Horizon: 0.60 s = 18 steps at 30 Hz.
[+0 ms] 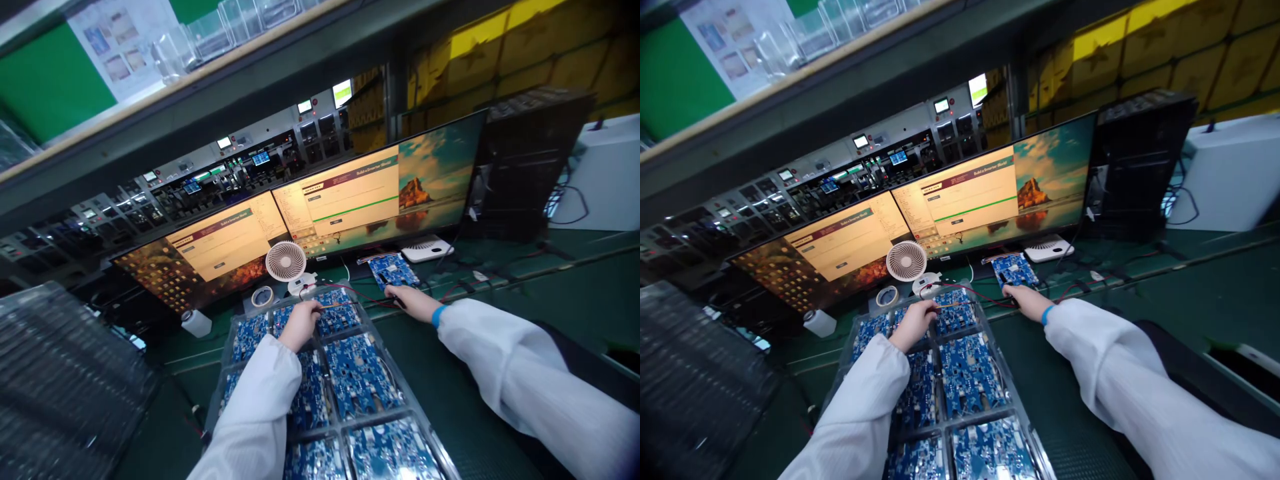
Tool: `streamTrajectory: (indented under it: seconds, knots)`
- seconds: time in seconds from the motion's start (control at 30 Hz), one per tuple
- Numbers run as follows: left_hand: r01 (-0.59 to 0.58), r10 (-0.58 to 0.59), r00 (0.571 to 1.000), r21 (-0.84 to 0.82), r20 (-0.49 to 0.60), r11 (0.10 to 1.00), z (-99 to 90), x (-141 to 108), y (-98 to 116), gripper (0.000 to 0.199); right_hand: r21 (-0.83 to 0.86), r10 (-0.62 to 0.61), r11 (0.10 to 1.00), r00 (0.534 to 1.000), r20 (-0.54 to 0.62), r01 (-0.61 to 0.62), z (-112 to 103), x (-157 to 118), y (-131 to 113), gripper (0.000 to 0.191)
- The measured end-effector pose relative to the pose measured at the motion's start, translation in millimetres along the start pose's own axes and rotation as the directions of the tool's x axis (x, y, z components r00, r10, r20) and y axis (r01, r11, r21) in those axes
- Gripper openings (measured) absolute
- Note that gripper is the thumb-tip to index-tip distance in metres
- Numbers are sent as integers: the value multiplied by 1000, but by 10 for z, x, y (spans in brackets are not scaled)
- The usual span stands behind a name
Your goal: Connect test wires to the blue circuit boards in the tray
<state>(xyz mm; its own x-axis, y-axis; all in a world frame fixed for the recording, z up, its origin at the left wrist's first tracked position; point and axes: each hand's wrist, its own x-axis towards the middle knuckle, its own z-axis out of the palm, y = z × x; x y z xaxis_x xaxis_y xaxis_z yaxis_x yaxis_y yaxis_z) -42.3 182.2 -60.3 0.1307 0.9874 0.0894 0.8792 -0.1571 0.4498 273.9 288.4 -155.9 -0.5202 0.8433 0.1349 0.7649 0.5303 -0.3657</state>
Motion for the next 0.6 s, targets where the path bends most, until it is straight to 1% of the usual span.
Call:
streamTrajectory:
  seconds: [0.13, 0.27, 0.37, 0.43, 0.6]
  knots:
    - [8, -8, 1000, 2, -12, 1000, 122, 126, 27, 25, -77, 31, 996, 997, -74, -37, -171, -80, 161, 34]
    - [26, -28, 998, -44, -60, 999, 322, 277, 123, 19, -162, 75, 982, 990, -115, -93, -312, -208, 260, 34]
    - [43, -51, 994, -85, -96, 995, 474, 382, 156, 11, -203, 87, 973, 987, -134, -113, -326, -277, 298, 33]
    - [50, -62, 992, -102, -110, 993, 551, 429, 146, 11, -215, 88, 969, 985, -149, -119, -310, -304, 315, 33]
    - [47, -62, 992, -133, -110, 990, 627, 460, 88, 11, -230, 92, 964, 977, -190, -136, -239, -334, 336, 33]
